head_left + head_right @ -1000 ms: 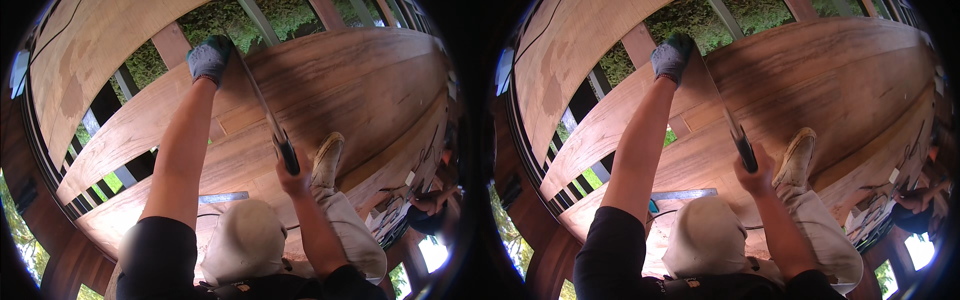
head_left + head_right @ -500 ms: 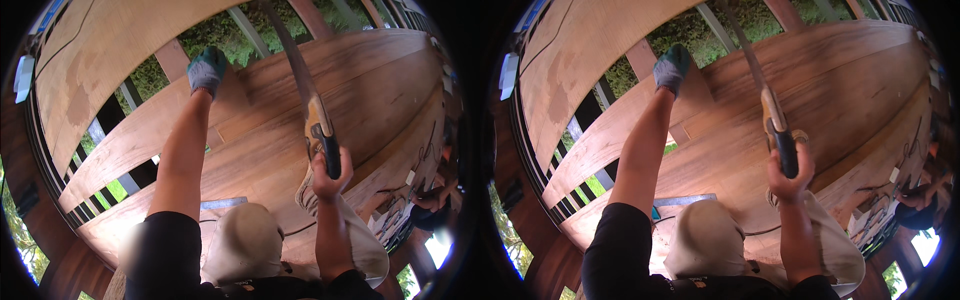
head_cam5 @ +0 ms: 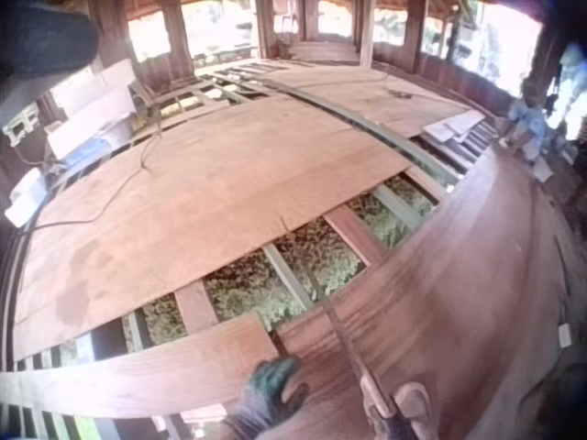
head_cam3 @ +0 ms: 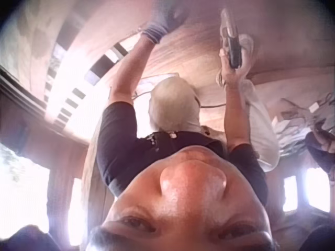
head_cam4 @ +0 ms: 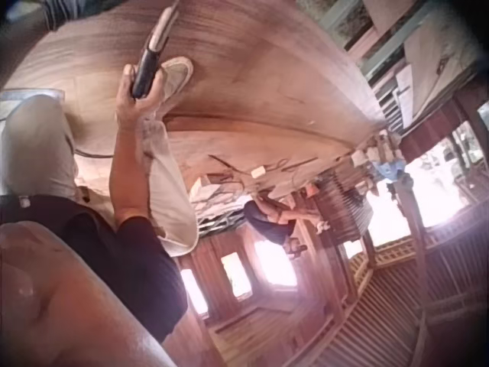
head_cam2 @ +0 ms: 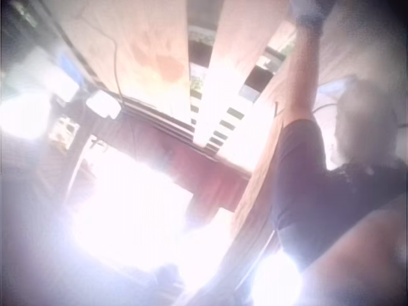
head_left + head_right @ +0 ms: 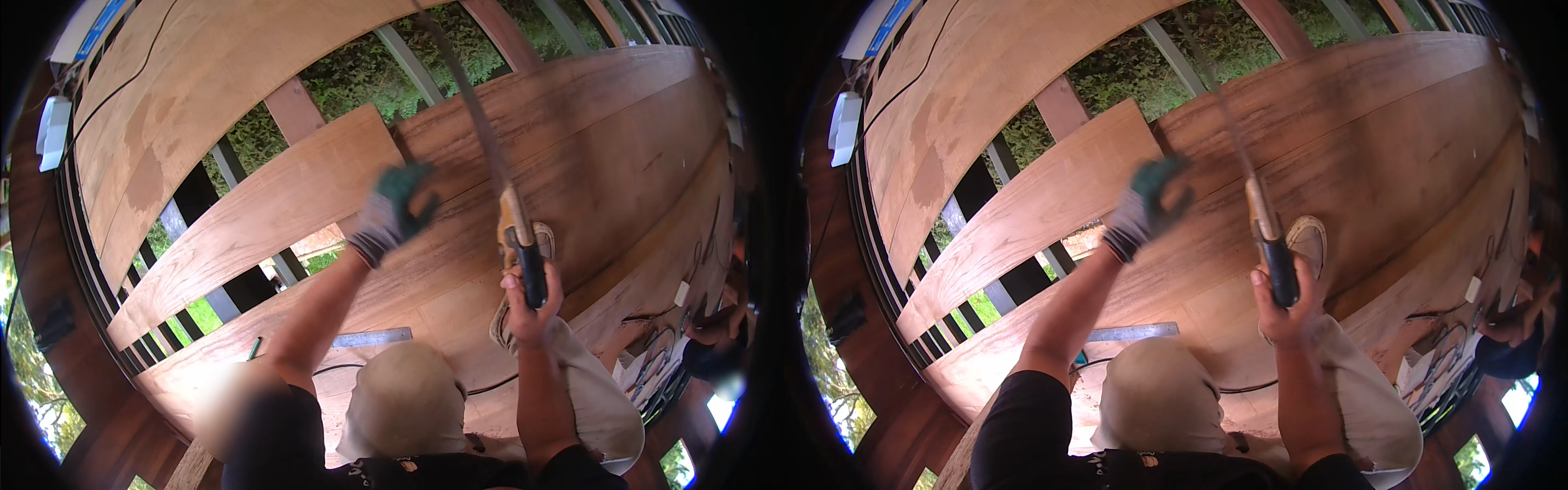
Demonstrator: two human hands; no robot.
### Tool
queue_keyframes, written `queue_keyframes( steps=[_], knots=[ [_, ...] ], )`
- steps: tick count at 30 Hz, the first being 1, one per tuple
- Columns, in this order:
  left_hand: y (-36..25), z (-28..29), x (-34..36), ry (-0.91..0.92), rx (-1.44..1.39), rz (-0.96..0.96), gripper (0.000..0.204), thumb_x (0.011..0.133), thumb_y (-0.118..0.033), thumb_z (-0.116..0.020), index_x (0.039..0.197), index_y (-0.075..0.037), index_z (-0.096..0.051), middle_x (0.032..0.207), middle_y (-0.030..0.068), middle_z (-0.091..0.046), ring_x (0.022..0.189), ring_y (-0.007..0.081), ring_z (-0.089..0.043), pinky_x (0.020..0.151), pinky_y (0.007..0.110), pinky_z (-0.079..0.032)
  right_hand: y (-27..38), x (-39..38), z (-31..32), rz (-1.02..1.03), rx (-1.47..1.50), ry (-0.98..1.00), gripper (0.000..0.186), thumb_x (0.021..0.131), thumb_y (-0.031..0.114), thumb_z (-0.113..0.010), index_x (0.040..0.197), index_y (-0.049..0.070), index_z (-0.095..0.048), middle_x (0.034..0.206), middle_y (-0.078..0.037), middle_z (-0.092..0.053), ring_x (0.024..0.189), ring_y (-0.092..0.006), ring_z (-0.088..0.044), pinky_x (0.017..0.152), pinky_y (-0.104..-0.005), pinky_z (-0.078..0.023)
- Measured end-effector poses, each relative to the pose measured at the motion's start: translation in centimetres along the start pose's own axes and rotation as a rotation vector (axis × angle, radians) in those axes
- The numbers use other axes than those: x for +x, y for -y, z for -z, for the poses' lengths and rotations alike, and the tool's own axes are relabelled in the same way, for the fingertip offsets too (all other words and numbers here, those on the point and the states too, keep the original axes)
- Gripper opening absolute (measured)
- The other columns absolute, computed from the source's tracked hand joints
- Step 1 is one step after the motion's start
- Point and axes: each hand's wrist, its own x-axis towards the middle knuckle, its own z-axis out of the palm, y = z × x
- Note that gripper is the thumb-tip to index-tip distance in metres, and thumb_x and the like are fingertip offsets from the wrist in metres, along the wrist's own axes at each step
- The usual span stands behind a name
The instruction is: The person measures and marks a wooden plank with a square and pencil, then uses a hand saw to cut along the marked line. The person adjusts the plank and continues sawing to complete the cut.
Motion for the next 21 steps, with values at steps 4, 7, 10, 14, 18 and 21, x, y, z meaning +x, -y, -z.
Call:
queue_keyframes(
  steps=[4, 7, 10, 14, 18, 21],
  knots=[
    [5.1, 5.0, -0.4, -0.124, 0.678, 0.293, 0.119, 0.065, -0.064, -0.082, 0.157, -0.014, -0.025, 0.161, 0.0219, -0.027, 0.149, 0.0470, -0.023, 0.120, 0.062, -0.015, 0.1, -0.7, -1.9, -0.110, -0.031, 0.078, 0.018, 0.086, 0.005, -0.072, 0.098, 0.000, -0.060, 0.075, -0.001, -0.061, 0.066, -0.0092, -0.056, 0.062, -0.0247, -0.047],
    [6.4, 7.3, 2.4, -0.169, 0.648, 0.277, 0.121, 0.063, -0.065, -0.083, 0.156, -0.011, -0.028, 0.156, 0.0227, -0.034, 0.146, 0.0457, -0.028, 0.119, 0.062, -0.017, -0.1, -0.8, -2.6, -0.121, -0.038, 0.072, 0.015, 0.084, 0.003, -0.071, 0.094, 0.001, -0.062, 0.073, -0.003, -0.062, 0.066, -0.0095, -0.058, 0.062, -0.0267, -0.049],
    [6.5, 8.2, 5.7, -0.356, 0.739, 0.229, 0.093, 0.068, -0.058, -0.083, 0.140, -0.011, -0.048, 0.133, 0.0184, -0.058, 0.125, 0.0384, -0.052, 0.107, 0.054, -0.035, -2.9, -2.0, -1.9, -0.259, -0.017, 0.155, 0.020, 0.082, 0.010, -0.074, 0.098, 0.001, -0.066, 0.081, -0.010, -0.068, 0.074, -0.0201, -0.068, 0.069, -0.0317, -0.054],
    [9.2, 8.9, 8.1, 0.013, 0.423, 0.121, 0.056, 0.074, -0.051, -0.081, 0.111, -0.011, -0.069, 0.102, 0.0111, -0.072, 0.096, 0.0293, -0.068, 0.083, 0.044, -0.052, -2.2, -1.3, -0.7, -0.116, -0.196, 0.184, 0.020, 0.084, 0.016, -0.072, 0.099, 0.006, -0.064, 0.079, -0.017, -0.063, 0.071, -0.0329, -0.065, 0.065, -0.0412, -0.050],
    [7.1, 9.2, 8.2, 0.019, 0.498, 0.388, 0.059, 0.069, -0.052, -0.084, 0.104, -0.007, -0.070, 0.099, 0.0163, -0.074, 0.094, 0.0332, -0.071, 0.081, 0.047, -0.055, -0.7, 0.5, 0.9, -0.089, -0.044, 0.152, 0.018, 0.084, 0.016, -0.072, 0.096, 0.006, -0.063, 0.074, -0.017, -0.062, 0.067, -0.0355, -0.063, 0.062, -0.0412, -0.049],
    [9.2, 13.0, 7.5, -0.023, 0.500, 0.390, 0.045, 0.079, -0.047, -0.076, 0.101, -0.008, -0.068, 0.096, 0.0127, -0.073, 0.090, 0.0305, -0.069, 0.078, 0.044, -0.054, 1.1, 2.7, 0.1, -0.024, -0.035, 0.173, 0.017, 0.084, 0.016, -0.071, 0.095, 0.006, -0.063, 0.074, -0.017, -0.062, 0.069, -0.0342, -0.065, 0.062, -0.0409, -0.049]
  ],
)
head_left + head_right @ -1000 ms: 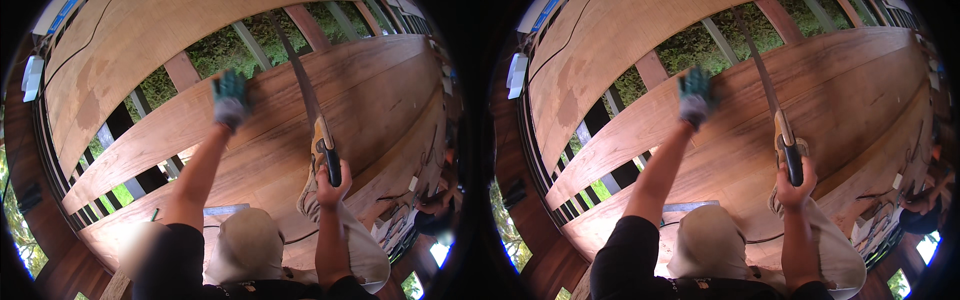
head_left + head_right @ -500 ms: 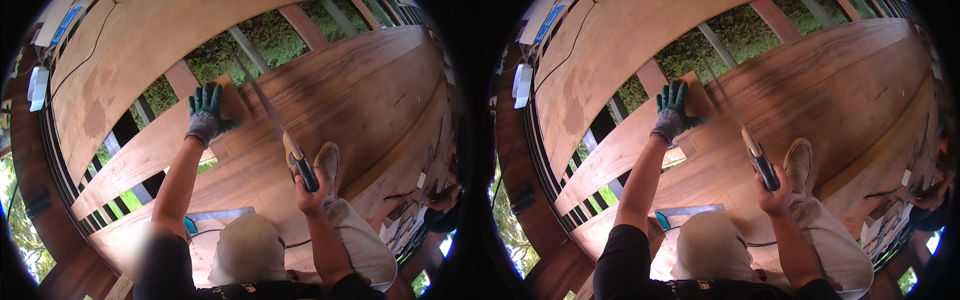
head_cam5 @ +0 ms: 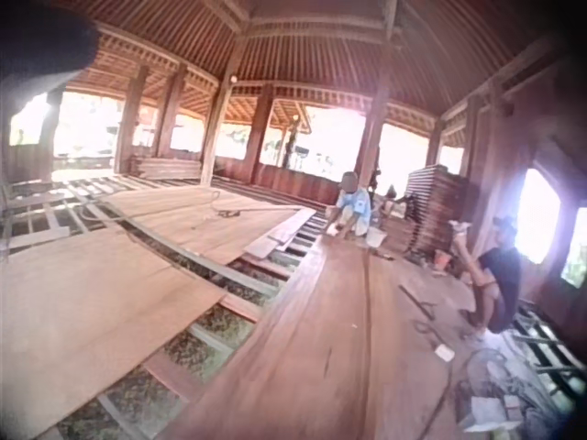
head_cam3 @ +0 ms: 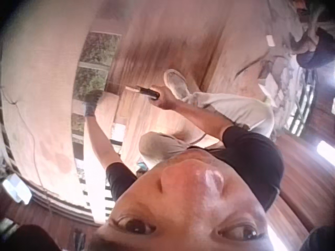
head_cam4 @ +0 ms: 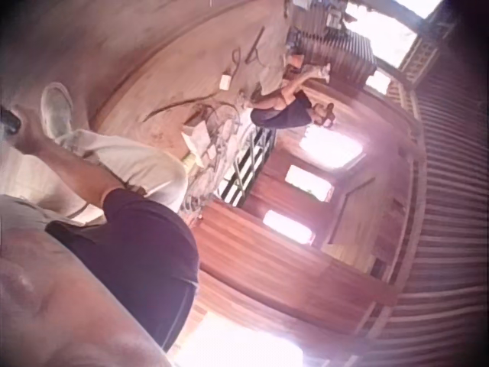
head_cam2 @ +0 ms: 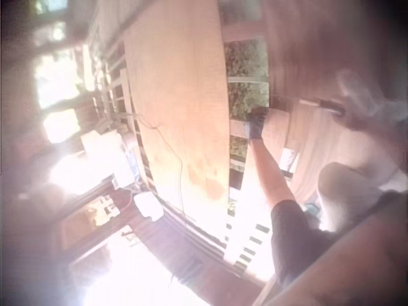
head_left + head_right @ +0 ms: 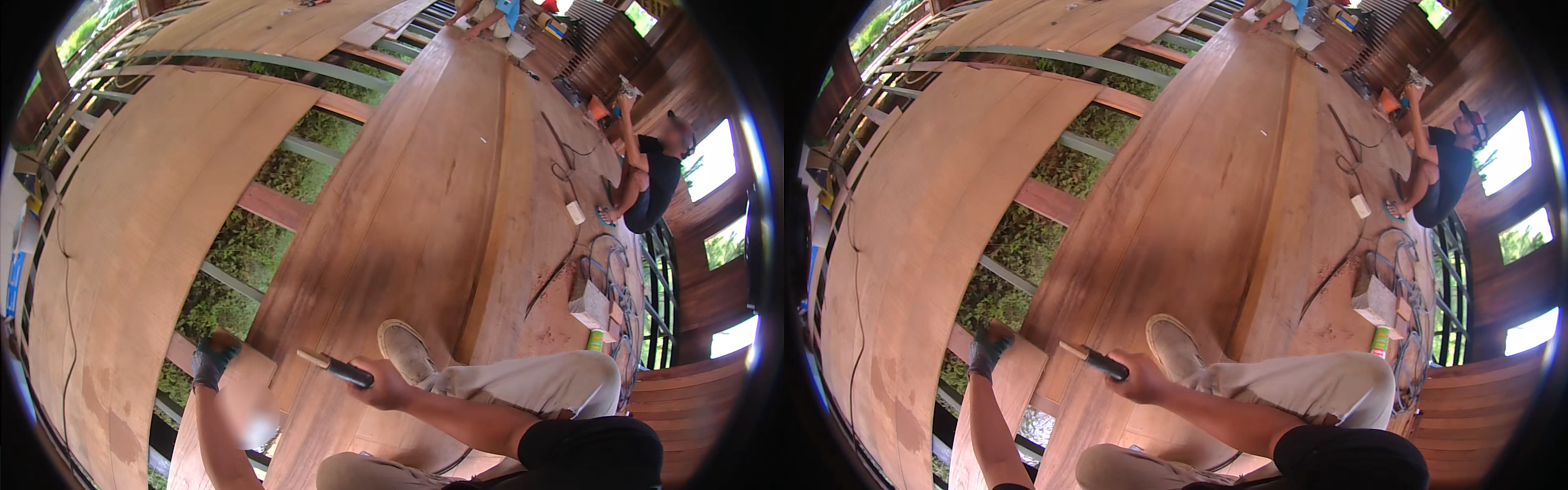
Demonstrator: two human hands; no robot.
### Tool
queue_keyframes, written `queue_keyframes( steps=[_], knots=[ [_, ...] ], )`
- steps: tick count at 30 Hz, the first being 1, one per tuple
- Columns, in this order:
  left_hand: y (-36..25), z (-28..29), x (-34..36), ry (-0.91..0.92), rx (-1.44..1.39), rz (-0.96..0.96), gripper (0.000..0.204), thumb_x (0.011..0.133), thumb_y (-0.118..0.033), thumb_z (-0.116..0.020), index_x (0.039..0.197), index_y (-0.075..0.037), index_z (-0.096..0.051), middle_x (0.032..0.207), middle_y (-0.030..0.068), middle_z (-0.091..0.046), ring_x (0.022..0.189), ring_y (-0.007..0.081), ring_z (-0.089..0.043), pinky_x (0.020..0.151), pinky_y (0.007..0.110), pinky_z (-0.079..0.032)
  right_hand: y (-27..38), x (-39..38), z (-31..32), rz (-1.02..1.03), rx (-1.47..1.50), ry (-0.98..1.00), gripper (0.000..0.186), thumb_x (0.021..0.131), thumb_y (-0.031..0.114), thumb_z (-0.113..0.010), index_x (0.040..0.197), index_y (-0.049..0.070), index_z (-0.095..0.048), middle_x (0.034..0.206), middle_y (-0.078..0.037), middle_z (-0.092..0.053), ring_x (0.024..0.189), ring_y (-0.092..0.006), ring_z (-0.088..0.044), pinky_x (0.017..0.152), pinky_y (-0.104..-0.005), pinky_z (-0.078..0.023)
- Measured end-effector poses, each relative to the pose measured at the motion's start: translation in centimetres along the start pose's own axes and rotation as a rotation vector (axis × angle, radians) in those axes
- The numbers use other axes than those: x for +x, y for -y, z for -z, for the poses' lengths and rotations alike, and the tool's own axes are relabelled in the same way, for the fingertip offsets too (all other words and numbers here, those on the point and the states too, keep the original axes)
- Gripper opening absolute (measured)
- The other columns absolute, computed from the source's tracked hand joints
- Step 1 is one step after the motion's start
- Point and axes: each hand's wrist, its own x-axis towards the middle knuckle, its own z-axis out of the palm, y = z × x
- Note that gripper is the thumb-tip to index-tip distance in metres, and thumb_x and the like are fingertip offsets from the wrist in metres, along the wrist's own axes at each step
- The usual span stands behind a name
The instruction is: The person measures and marks a wooden plank with a square and pencil, then uses a hand saw to cut along the marked line. The person adjusts the plank and continues sawing to complete the cut.
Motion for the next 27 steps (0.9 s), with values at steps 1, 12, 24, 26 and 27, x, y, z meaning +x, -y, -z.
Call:
queue_keyframes(
  steps=[1, 12, 24, 26, 27],
  knots=[
    [1.0, -0.1, 0.5, 0.006, -0.007, -0.048, 0.041, 0.082, -0.045, -0.073, 0.100, -0.009, -0.068, 0.095, 0.0115, -0.072, 0.089, 0.0296, -0.069, 0.077, 0.043, -0.054, 0.8, 0.4, 0.0, 0.006, -0.011, 0.012, 0.016, 0.084, 0.015, -0.070, 0.095, 0.006, -0.063, 0.075, -0.017, -0.063, 0.069, -0.0336, -0.066, 0.062, -0.0407, -0.049],
    [-2.5, 7.9, 6.4, -0.139, 0.161, 0.399, 0.071, 0.069, -0.072, -0.071, 0.112, -0.016, -0.074, 0.119, 0.0160, -0.071, 0.115, 0.0368, -0.063, 0.100, 0.043, -0.046, -3.3, -1.1, -0.9, -0.076, 0.094, -0.210, 0.018, 0.084, 0.005, -0.072, 0.099, 0.002, -0.062, 0.076, -0.002, -0.063, 0.065, -0.0072, -0.057, 0.060, -0.0251, -0.048],
    [4.8, 1.2, 6.1, -0.290, 0.085, 0.229, 0.104, 0.062, -0.068, -0.082, 0.147, -0.021, -0.043, 0.154, 0.0168, -0.035, 0.145, 0.0393, -0.027, 0.114, 0.061, -0.021, -2.2, -0.6, -1.8, 0.013, 0.128, -0.060, 0.024, 0.081, 0.003, -0.073, 0.102, -0.001, -0.061, 0.078, -0.004, -0.066, 0.067, -0.0097, -0.063, 0.064, -0.0256, -0.053],
    [1.9, 1.0, 4.0, -0.093, 0.277, 0.240, 0.127, 0.057, -0.073, -0.082, 0.158, -0.022, -0.025, 0.166, 0.0210, -0.008, 0.151, 0.0477, -0.006, 0.119, 0.064, -0.008, -2.1, -0.2, -2.1, 0.031, 0.107, -0.059, 0.025, 0.081, 0.002, -0.072, 0.103, -0.001, -0.060, 0.076, -0.005, -0.066, 0.065, -0.0105, -0.064, 0.063, -0.0255, -0.054],
    [2.3, 1.1, 3.6, -0.072, 0.309, 0.244, 0.128, 0.057, -0.072, -0.082, 0.159, -0.023, -0.022, 0.167, 0.0213, -0.005, 0.152, 0.0478, -0.002, 0.119, 0.064, -0.005, -2.3, 0.3, -2.7, 0.053, 0.083, -0.056, 0.025, 0.081, 0.002, -0.072, 0.103, -0.001, -0.060, 0.075, -0.005, -0.065, 0.064, -0.0108, -0.063, 0.063, -0.0256, -0.054]
  ],
)
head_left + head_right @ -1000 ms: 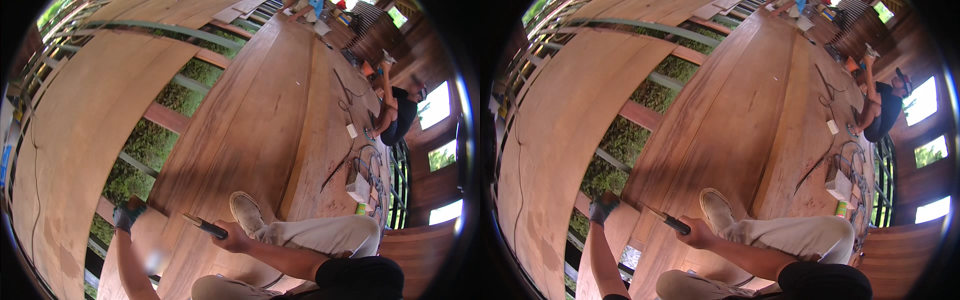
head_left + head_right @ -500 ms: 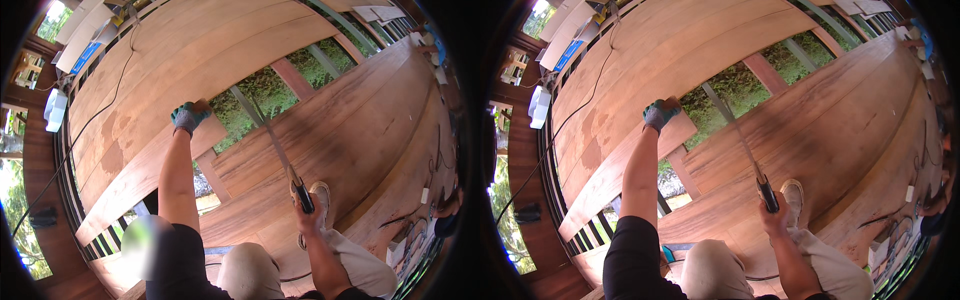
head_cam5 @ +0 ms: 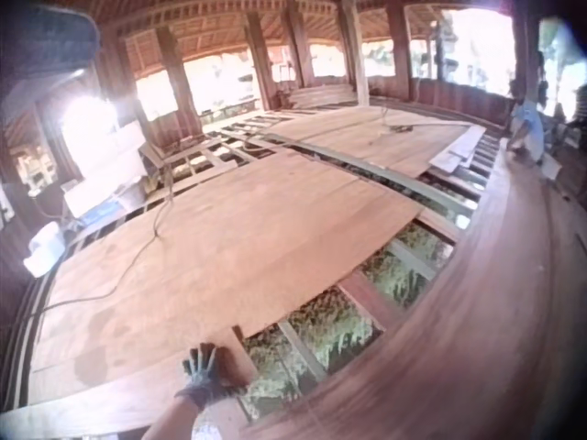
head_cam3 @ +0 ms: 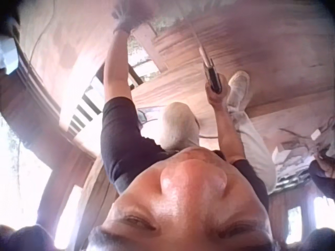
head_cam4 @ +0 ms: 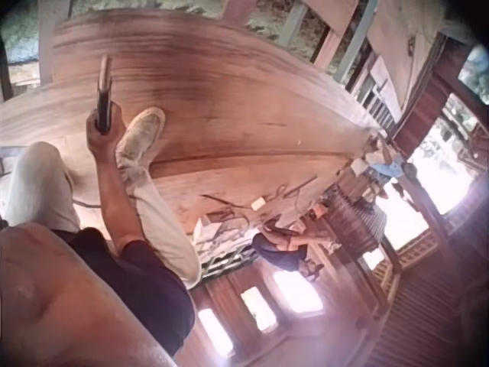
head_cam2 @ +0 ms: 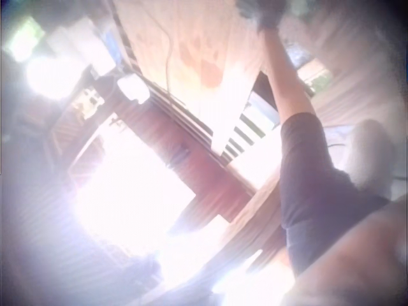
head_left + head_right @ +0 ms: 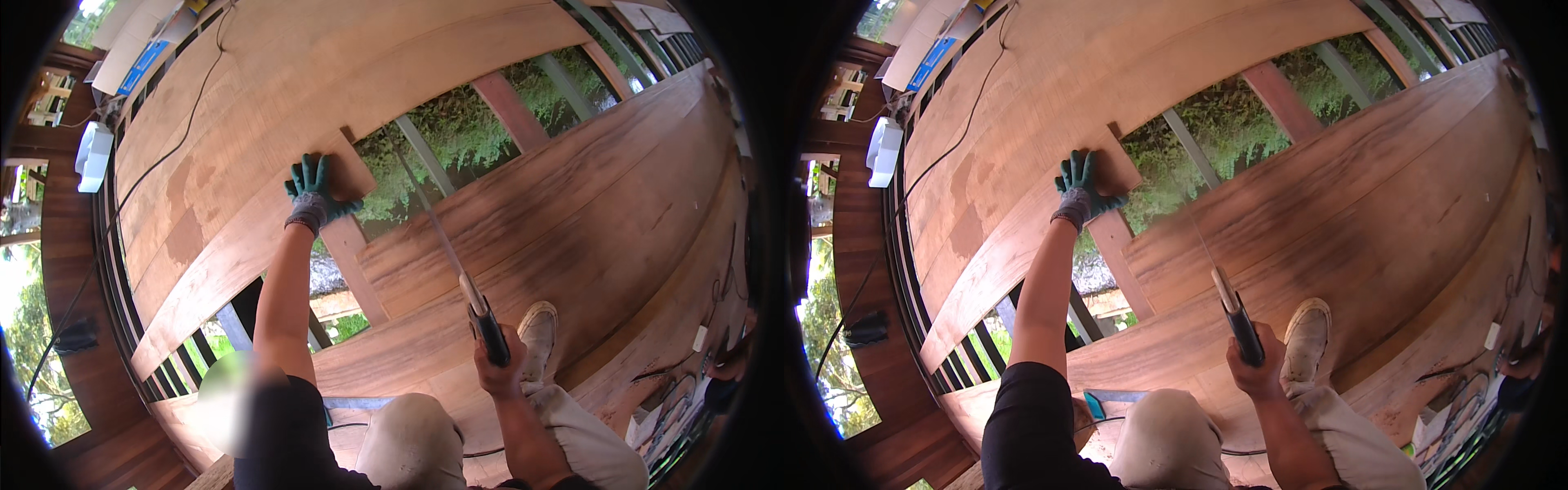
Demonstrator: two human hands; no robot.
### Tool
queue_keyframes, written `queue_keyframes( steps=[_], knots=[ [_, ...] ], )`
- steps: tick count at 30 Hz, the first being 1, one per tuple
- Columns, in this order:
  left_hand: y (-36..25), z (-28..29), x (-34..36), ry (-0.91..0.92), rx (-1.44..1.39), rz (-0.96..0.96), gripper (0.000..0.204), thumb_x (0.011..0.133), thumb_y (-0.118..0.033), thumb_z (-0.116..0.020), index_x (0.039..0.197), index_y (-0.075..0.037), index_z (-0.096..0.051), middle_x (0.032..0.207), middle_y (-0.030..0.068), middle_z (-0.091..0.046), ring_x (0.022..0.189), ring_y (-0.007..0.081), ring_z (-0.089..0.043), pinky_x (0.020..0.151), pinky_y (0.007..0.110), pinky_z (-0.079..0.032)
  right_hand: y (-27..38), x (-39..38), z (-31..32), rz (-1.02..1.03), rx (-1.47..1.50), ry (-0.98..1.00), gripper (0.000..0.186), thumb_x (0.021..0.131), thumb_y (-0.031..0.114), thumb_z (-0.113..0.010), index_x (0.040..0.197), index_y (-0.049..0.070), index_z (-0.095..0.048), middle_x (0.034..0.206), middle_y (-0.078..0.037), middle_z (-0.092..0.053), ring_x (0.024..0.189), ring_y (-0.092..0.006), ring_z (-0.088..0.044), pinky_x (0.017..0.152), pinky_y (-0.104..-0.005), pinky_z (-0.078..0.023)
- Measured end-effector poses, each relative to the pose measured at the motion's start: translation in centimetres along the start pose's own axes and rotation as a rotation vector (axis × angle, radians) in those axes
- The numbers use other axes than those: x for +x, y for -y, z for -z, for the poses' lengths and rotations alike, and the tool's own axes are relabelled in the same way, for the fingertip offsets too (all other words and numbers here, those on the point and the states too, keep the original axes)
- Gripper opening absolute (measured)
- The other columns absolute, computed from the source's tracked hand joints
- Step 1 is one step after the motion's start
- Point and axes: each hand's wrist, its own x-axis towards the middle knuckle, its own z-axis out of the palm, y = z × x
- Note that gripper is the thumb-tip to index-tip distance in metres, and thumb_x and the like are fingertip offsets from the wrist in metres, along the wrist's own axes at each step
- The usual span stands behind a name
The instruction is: The person measures and marks a wooden plank with a square and pencil, then uses a hand saw to cut along the marked line. The person adjusts the plank and continues sawing to complete the cut.
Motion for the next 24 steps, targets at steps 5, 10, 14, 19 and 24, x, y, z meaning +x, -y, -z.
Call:
queue_keyframes(
  steps=[5, 10, 14, 19, 24],
  knots=[
    [-0.6, 0.7, -1.1, 0.049, 0.040, 0.027, 0.132, 0.059, -0.070, -0.081, 0.162, -0.024, -0.013, 0.168, 0.0199, 0.001, 0.153, 0.0471, 0.007, 0.118, 0.066, 0.004, -0.6, 2.9, -3.6, 0.009, -0.055, 0.008, 0.023, 0.080, 0.002, -0.072, 0.100, -0.001, -0.060, 0.071, -0.007, -0.063, 0.059, -0.0123, -0.062, 0.061, -0.0269, -0.053],
    [-1.3, 1.4, -0.9, 0.084, 0.112, 0.065, 0.127, 0.064, -0.062, -0.079, 0.162, -0.021, -0.010, 0.168, 0.0196, 0.000, 0.153, 0.0491, 0.002, 0.117, 0.069, -0.002, -2.0, 5.8, -5.9, 0.094, -0.069, 0.059, 0.018, 0.082, 0.005, -0.071, 0.096, 0.001, -0.062, 0.072, -0.006, -0.062, 0.061, -0.0126, -0.060, 0.059, -0.0282, -0.049],
    [-2.2, 2.3, -0.5, 0.132, 0.129, 0.076, 0.120, 0.068, -0.052, -0.078, 0.162, -0.019, -0.010, 0.168, 0.0211, -0.001, 0.152, 0.0509, 0.000, 0.117, 0.071, -0.005, -0.8, 8.0, -5.0, 0.038, -0.065, 0.066, 0.016, 0.084, 0.007, -0.071, 0.096, 0.001, -0.061, 0.073, -0.006, -0.061, 0.064, -0.0128, -0.058, 0.060, -0.0290, -0.048],
    [-3.3, -0.6, -0.2, -0.093, 0.062, 0.061, 0.088, 0.085, -0.033, -0.065, 0.157, -0.012, -0.021, 0.162, 0.0268, -0.015, 0.146, 0.0544, -0.017, 0.113, 0.072, -0.016, 3.2, 11.6, 2.8, 0.088, -0.190, 0.092, 0.019, 0.083, 0.008, -0.073, 0.098, 0.003, -0.062, 0.073, -0.009, -0.061, 0.064, -0.0186, -0.058, 0.061, -0.0326, -0.048],
    [-2.1, -4.7, -1.1, -0.172, 0.100, 0.054, 0.075, 0.093, -0.026, -0.057, 0.158, -0.009, -0.023, 0.162, 0.0271, -0.021, 0.144, 0.0519, -0.027, 0.107, 0.069, -0.033, 11.8, 9.2, 18.1, 0.222, -0.541, 0.186, 0.021, 0.080, 0.010, -0.073, 0.099, 0.005, -0.064, 0.076, -0.014, -0.062, 0.065, -0.0273, -0.062, 0.062, -0.0362, -0.050]
  ],
)
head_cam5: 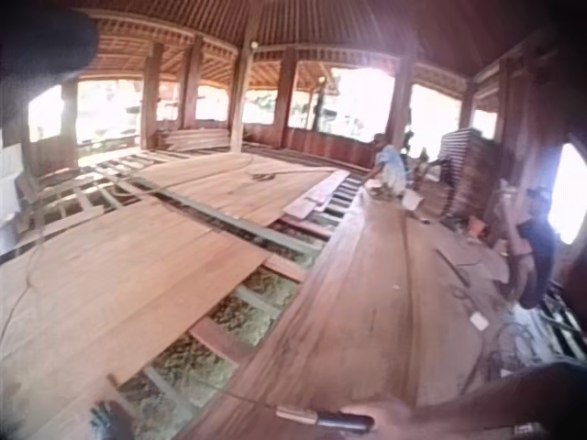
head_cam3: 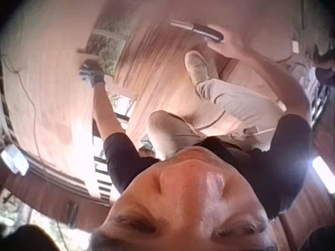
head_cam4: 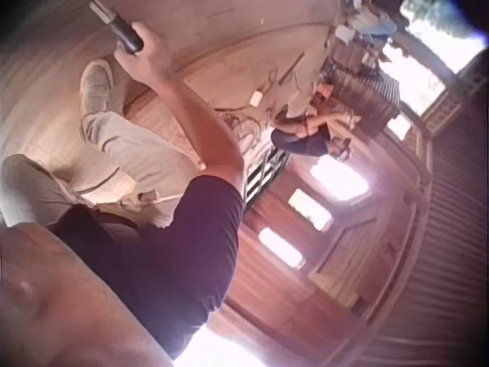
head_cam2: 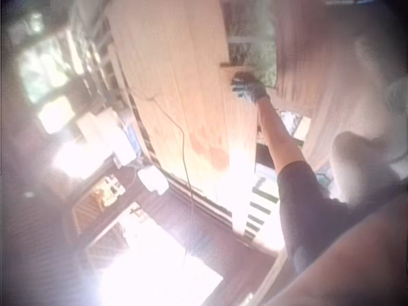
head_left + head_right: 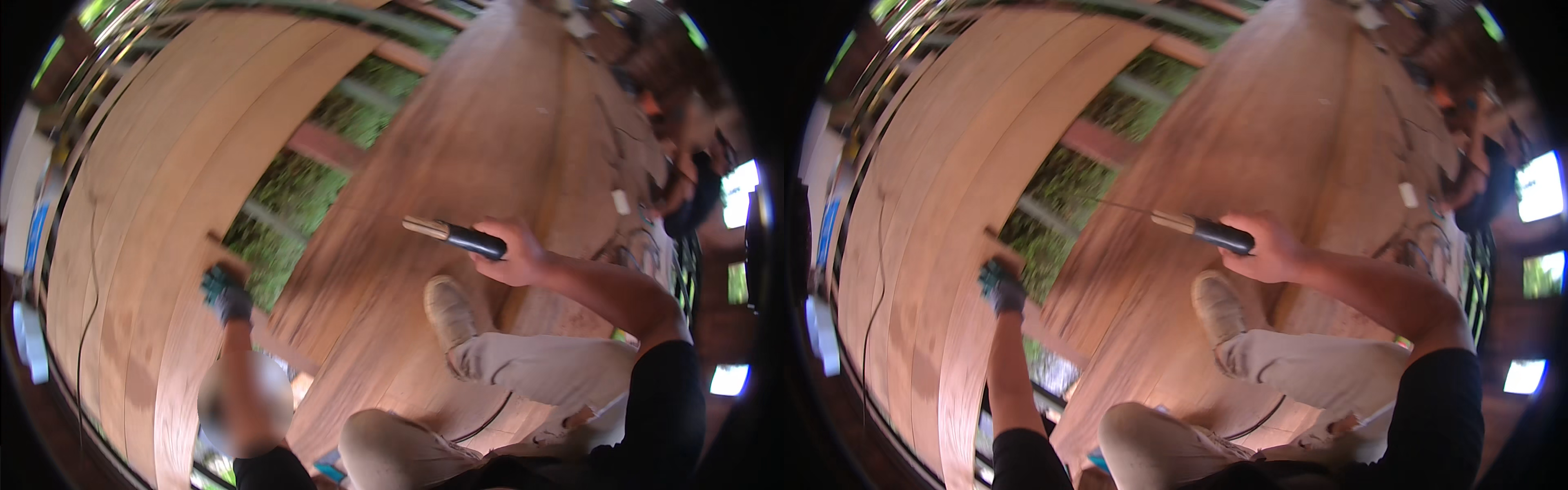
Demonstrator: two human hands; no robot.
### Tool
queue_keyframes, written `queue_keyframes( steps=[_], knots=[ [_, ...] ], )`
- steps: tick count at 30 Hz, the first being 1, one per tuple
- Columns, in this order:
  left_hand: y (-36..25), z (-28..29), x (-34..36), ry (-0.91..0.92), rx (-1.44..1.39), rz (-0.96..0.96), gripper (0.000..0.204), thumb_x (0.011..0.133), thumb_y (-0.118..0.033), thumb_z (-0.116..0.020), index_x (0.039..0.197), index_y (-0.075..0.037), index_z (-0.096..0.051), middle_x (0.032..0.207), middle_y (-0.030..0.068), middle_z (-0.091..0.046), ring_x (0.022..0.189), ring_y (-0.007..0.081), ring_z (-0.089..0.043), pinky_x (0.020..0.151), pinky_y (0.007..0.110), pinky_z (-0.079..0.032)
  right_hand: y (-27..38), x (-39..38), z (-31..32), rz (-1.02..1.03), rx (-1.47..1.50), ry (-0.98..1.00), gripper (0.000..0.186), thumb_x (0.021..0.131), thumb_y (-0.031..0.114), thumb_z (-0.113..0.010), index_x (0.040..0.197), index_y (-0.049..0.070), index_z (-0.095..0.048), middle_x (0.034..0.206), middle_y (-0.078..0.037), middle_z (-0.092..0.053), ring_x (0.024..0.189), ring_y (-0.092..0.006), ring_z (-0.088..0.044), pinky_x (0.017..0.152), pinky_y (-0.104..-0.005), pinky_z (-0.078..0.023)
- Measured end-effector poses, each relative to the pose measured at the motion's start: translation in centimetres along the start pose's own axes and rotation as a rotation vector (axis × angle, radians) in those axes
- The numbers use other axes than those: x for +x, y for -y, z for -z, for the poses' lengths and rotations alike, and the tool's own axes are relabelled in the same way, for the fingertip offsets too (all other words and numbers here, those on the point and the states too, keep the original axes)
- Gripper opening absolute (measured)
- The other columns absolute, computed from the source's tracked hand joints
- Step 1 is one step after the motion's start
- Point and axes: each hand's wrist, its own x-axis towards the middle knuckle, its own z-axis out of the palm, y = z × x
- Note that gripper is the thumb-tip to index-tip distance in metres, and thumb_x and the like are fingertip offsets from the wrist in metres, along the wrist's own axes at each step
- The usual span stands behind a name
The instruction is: The person measures and marks a wooden plank with a square and pencil, then uses a hand saw to cut along the marked line. The person adjusts the plank and continues sawing to complete the cut.
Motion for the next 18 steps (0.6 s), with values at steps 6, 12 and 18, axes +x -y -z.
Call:
queue_keyframes(
  steps=[6, 12, 18],
  knots=[
    [2.1, 0.6, 0.1, -0.149, 0.207, -0.199, 0.068, 0.095, -0.021, -0.052, 0.156, -0.005, -0.027, 0.160, 0.0257, -0.029, 0.143, 0.0458, -0.036, 0.107, 0.064, -0.038, -1.4, -18.4, 9.9, -0.377, -0.215, -0.446, 0.013, 0.080, 0.003, -0.068, 0.093, 0.004, -0.063, 0.072, -0.007, -0.059, 0.064, -0.0133, -0.057, 0.059, -0.0316, -0.046],
    [4.2, 7.5, -2.4, -0.007, -0.007, -0.327, 0.063, 0.093, -0.015, -0.052, 0.153, -0.002, -0.034, 0.157, 0.0254, -0.036, 0.142, 0.0417, -0.039, 0.113, 0.055, -0.037, -3.6, -31.3, 7.7, -0.603, -0.112, -0.832, 0.012, 0.084, 0.002, -0.065, 0.096, 0.003, -0.063, 0.072, -0.007, -0.058, 0.067, -0.0109, -0.055, 0.061, -0.0295, -0.046],
    [4.4, 15.4, -7.6, -0.180, -0.166, -0.440, 0.064, 0.085, -0.009, -0.057, 0.147, 0.003, -0.042, 0.150, 0.0287, -0.043, 0.137, 0.0446, -0.043, 0.113, 0.052, -0.037, 2.8, -40.7, 8.0, -0.757, -0.109, -0.923, 0.010, 0.084, 0.003, -0.066, 0.093, 0.001, -0.062, 0.072, -0.006, -0.058, 0.068, -0.0108, -0.054, 0.060, -0.0287, -0.044]
  ],
)
